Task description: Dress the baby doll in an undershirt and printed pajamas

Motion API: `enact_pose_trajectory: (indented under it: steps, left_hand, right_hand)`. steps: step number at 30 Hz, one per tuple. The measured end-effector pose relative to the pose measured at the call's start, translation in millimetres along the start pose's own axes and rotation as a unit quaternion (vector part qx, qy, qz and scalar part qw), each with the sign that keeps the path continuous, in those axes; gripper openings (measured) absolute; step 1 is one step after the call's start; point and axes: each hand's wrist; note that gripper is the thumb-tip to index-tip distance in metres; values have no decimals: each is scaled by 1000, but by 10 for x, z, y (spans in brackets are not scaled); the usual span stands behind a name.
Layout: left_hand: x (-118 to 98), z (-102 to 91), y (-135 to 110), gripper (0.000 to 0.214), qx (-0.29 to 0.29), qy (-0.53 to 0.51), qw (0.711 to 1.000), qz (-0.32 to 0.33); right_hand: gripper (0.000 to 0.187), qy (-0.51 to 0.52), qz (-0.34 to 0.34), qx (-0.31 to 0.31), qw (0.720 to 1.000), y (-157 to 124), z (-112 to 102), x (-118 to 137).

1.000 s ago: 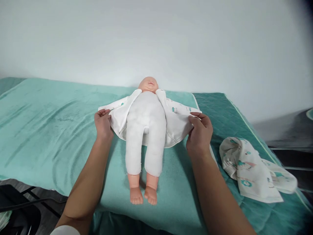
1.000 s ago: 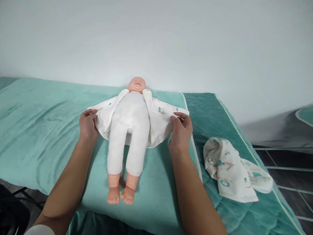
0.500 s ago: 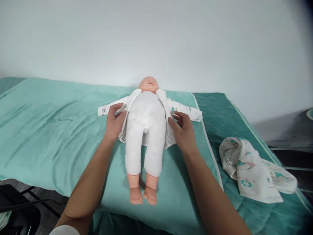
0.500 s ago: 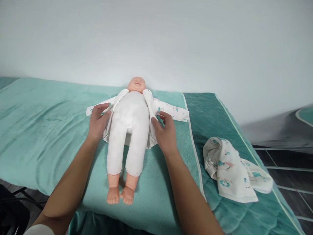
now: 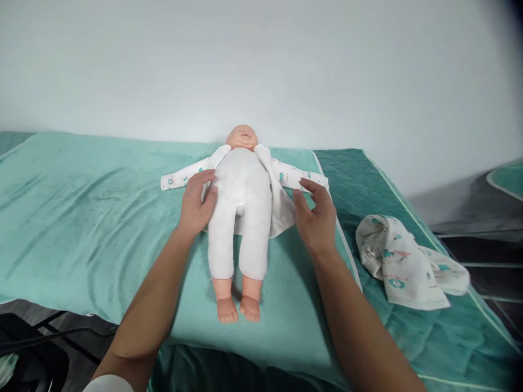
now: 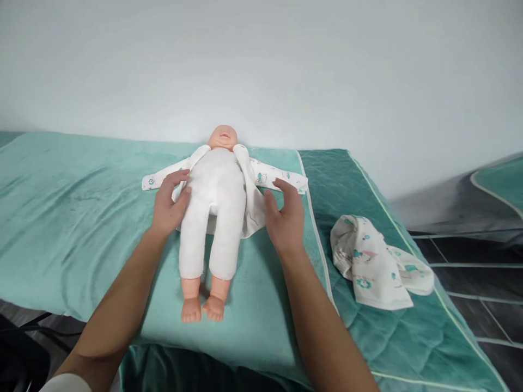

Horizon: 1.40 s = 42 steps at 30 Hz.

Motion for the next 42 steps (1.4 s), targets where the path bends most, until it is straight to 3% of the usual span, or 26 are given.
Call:
enact_pose_trajectory:
  steps: [4,8,12,15,17,20,23,26,29,32,36,39,42]
  left_hand:
    - [-58,-77,-246,21,-9,51,995,87]
    - [-189,-264,-763,24,34,45,990,128]
    - [-467,-453,-1355,33,153,8,984,93]
    - [-723,-535,-1635,42,239,15,971,24]
    - [-883,-579,-1695,43,278,34,960,-4]
    - [-1116,-662,-1631,40,288,33,956,-36]
    - [-1391,-744,-1516,42,303,-21,951,-56]
    - [-1708,-788,-1457,63,301,-93,948,-33]
    - [-1981,-850,-1421,75,240,-94,966,6]
    - [-2136,-1007,-1332,48,163,-47,985,31]
    - [-2227,-1268,-1181,16,83,-64,994,-8]
    - [-2303,-1356,-1134,18,49,-129,988,-64]
    - [-2386,-1388,-1115,27,69,-179,978,-76]
  right_hand:
    - [32,-171,-77,-3,982,-297,-480,-143]
    - [43,-305,-87,26,948,-673,-1095,-219]
    - [51,-302,35,64,951,-831,-1570,-352]
    - [38,-253,102,101,957,-705,-1739,-413]
    - [26,-199,132,84,967,-553,-1780,-324]
    - [24,-123,117,118,978,-358,-1772,104]
    - [29,-8,148,151,977,-291,-1708,812]
    - [35,129,159,204,957,-321,-1625,1548]
    - [32,235,138,282,920,-347,-1580,2081]
    - [38,306,104,332,886,-316,-1619,2385]
    - [48,326,31,337,883,-291,-1706,2634]
    - [74,292,-36,331,897,-376,-1659,2799]
    - [67,224,-77,292,927,-456,-1553,2883]
Point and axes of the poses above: each hand's wrist, its own y-axis towards the middle knuckle, its own z-axis out of the palm, x = y × z, and after that the axes turned 11 degrees about -z, right-handed
